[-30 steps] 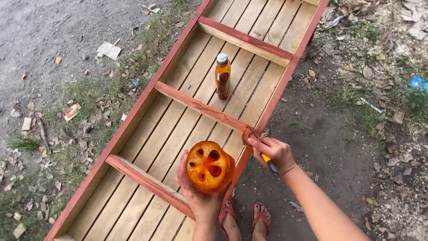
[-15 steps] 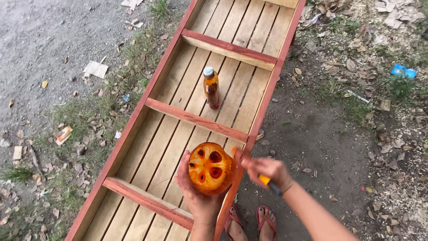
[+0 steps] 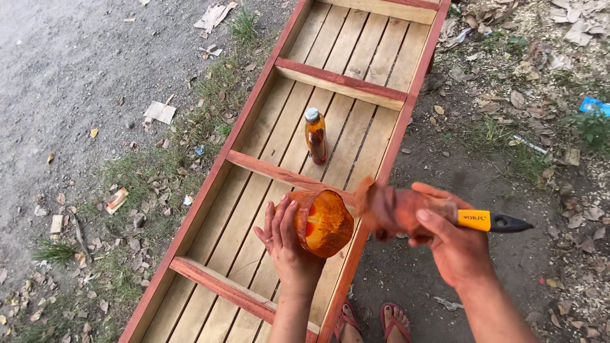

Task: The person pours reddish-brown liquid from a bottle into a hollowed container, then uses a brush to apply the liquid as a stain to the frame of a long wooden table. The person repeatedly dips the brush into the container and wipes the table's edges and legs.

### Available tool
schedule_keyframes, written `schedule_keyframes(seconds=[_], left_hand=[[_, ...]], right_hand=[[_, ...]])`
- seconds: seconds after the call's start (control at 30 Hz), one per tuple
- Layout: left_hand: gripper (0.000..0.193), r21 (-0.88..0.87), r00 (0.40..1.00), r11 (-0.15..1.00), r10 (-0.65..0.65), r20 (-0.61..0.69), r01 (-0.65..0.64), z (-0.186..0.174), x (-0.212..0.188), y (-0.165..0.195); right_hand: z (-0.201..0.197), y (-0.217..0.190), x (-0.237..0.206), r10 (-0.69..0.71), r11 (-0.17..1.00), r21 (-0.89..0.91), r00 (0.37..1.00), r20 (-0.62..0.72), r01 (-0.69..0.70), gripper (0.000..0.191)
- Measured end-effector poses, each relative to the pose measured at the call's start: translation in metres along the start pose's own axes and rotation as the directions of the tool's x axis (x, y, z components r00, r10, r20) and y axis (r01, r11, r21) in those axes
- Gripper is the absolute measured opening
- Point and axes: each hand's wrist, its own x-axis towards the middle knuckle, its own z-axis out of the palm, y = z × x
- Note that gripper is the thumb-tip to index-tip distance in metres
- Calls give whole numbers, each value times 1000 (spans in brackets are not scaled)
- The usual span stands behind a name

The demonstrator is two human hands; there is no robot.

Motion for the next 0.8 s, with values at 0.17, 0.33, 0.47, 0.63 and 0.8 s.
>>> schedule_keyframes(seconds=[0.17, 0.33, 0.47, 0.63, 0.8], left_hand=[[87, 32, 996, 996, 83, -16, -82, 5, 4, 4], [83, 55, 992, 991, 124, -14, -123, 8, 0, 18], [90, -1, 988, 988, 152, -22, -152, 5, -3, 24], [79, -10, 984, 986, 168, -52, -169, 1, -1, 28], [59, 32, 965, 968, 252, -72, -250, 0, 2, 31]], right_hand=[[24, -13, -22, 150, 988, 13, 978, 144, -153, 60], [57, -10, -25, -2, 902, -424, 982, 188, 83, 56], [76, -16, -29, -166, 621, -694, 927, 336, 363, 53], [89, -23, -37, -378, 407, -642, 759, 530, 650, 47], [92, -25, -41, -423, 272, -624, 674, 606, 732, 42]])
